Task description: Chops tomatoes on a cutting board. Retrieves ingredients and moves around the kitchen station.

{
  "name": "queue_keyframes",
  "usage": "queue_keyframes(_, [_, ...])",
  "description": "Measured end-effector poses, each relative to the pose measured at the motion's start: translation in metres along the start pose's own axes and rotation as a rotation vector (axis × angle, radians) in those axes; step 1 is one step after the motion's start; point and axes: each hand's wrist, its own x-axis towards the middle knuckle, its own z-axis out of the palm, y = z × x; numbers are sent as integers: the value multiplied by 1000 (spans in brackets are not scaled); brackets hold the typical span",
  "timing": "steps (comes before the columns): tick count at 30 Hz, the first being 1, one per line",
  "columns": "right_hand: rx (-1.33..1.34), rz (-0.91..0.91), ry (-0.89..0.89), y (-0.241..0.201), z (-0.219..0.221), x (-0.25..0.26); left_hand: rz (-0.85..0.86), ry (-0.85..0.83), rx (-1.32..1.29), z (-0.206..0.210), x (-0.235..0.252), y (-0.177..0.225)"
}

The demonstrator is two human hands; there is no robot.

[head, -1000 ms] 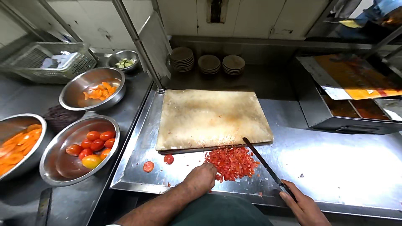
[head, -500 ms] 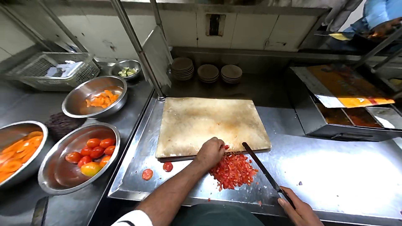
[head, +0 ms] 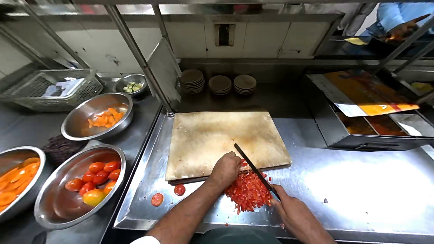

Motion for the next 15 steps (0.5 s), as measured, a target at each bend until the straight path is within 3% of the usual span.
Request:
queue_keyframes(6, [-184,130,-157,-41,-26,-3,33,-11,-14,-2,2,-2])
queue_keyframes(9, [-105,82,-110,-39,3,30,42,-31,-34,-3,2,-3])
queue_keyframes(12, [-44,7,-150,-34,-15,47,38,-34,-56,-3,3,-7])
queue_keyframes(15, [-100,48,-206,-41,-37,23,22,-33,-97,-4,4,-9])
